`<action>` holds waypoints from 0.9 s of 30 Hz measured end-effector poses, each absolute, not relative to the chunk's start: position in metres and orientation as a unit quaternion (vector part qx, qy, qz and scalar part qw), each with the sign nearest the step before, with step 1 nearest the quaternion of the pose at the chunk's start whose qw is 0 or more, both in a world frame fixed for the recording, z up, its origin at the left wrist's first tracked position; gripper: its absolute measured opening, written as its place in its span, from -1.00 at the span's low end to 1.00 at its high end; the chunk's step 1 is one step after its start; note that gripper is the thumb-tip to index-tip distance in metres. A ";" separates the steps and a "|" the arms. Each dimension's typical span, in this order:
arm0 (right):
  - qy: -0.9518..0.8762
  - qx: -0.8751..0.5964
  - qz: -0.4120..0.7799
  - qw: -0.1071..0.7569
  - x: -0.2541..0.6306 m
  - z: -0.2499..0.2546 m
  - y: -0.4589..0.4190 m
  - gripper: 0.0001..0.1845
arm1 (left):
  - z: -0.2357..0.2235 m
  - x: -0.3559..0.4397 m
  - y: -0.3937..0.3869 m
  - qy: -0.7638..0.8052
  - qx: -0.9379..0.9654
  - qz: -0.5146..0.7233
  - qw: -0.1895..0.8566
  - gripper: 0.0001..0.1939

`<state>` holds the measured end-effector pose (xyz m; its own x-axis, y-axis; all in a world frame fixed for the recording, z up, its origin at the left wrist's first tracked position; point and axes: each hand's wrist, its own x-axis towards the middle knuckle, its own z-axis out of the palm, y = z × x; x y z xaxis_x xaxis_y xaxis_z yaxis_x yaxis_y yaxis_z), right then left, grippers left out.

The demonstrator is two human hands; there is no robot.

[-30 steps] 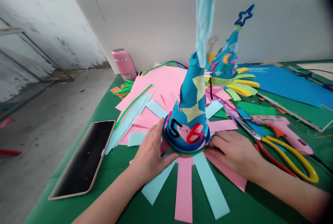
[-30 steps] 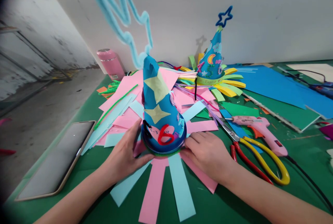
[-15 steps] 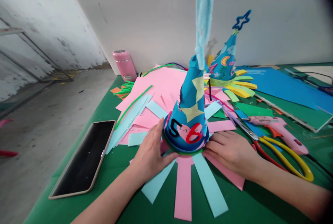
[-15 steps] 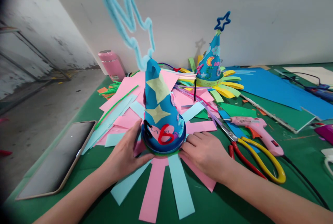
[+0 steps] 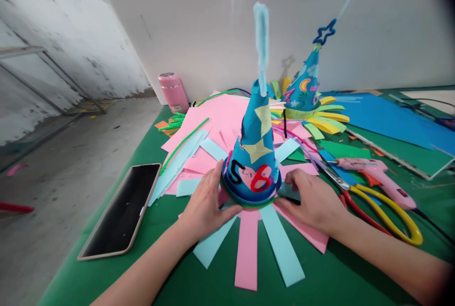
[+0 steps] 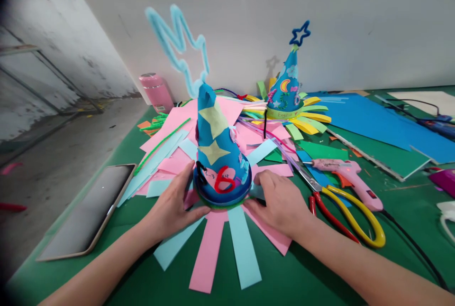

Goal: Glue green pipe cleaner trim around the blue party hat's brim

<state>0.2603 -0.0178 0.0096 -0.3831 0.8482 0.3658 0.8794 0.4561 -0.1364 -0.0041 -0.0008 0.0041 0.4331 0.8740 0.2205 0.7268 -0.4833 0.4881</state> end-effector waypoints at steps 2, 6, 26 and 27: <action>-0.821 -0.531 -0.032 0.206 0.261 0.009 -0.017 -0.49 | 0.006 -0.002 -0.002 0.480 0.833 0.222 0.159 0.01; -0.824 -0.524 -0.014 0.212 0.260 0.007 -0.015 -0.18 | 0.012 0.012 -0.011 0.550 0.799 0.217 0.109 0.08; -0.838 -0.508 0.050 0.193 0.236 0.019 -0.011 0.06 | 0.020 0.011 -0.006 0.546 0.781 0.252 0.168 0.19; -0.832 -0.519 0.045 0.193 0.230 0.021 -0.016 0.07 | 0.022 0.005 -0.003 0.522 0.793 0.257 0.179 0.18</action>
<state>0.2302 -0.0161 0.0208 -0.3873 0.8802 0.2742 0.8458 0.4576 -0.2742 0.0049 -0.0034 0.0224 0.3231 0.9202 0.2207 0.7362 -0.3910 0.5524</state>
